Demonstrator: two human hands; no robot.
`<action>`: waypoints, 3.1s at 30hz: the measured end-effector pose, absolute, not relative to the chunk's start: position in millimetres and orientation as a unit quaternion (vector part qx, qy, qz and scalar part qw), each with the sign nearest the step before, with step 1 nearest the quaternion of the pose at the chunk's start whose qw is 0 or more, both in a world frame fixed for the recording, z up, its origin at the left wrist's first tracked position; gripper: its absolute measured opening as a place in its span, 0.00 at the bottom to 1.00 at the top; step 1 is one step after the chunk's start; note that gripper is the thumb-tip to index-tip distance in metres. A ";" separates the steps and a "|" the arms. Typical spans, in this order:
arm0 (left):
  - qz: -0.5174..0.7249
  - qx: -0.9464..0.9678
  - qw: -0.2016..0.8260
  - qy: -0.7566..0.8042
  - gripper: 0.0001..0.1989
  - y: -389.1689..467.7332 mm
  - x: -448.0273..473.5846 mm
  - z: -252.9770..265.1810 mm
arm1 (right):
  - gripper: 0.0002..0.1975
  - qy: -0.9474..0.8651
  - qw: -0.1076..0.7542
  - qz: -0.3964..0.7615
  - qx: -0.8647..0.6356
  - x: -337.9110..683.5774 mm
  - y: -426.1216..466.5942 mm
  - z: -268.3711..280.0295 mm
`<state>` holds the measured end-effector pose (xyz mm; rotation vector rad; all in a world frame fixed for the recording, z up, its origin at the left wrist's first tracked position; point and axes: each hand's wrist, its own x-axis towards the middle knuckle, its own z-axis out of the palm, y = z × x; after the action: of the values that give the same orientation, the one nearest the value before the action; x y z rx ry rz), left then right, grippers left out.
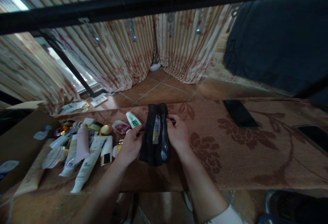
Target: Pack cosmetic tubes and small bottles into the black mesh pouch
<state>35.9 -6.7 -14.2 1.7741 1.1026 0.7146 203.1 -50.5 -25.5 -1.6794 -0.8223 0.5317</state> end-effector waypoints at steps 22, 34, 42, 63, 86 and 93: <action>0.348 0.692 0.397 0.493 0.13 -3.8 34.1 -15.7 | 0.15 -0.342 0.584 0.203 -0.708 202.4 -53.6 -19.9; 0.350 0.695 0.395 0.489 0.13 -3.8 34.1 -16.9 | 0.15 -0.341 0.579 0.203 -0.712 203.9 -52.3 -23.2; 0.356 0.687 0.405 0.487 0.12 -4.3 34.6 -15.0 | 0.15 -0.343 0.578 0.203 -0.712 201.9 -54.3 -18.5; 0.363 0.693 0.398 0.479 0.11 -4.3 34.7 -16.7 | 0.15 -0.336 0.577 0.212 -0.713 201.7 -53.6 -18.0; 0.357 0.700 0.400 0.471 0.11 -4.5 35.5 -14.8 | 0.14 -0.347 0.575 0.209 -0.711 200.8 -54.6 -16.1; 0.357 0.702 0.402 0.467 0.09 -4.8 35.5 -15.4 | 0.14 -0.343 0.575 0.212 -0.712 200.2 -54.4 -15.5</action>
<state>35.5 -4.8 -15.4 1.7732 1.1805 0.9030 200.2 -54.4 -15.5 -1.6680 -0.8048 0.4972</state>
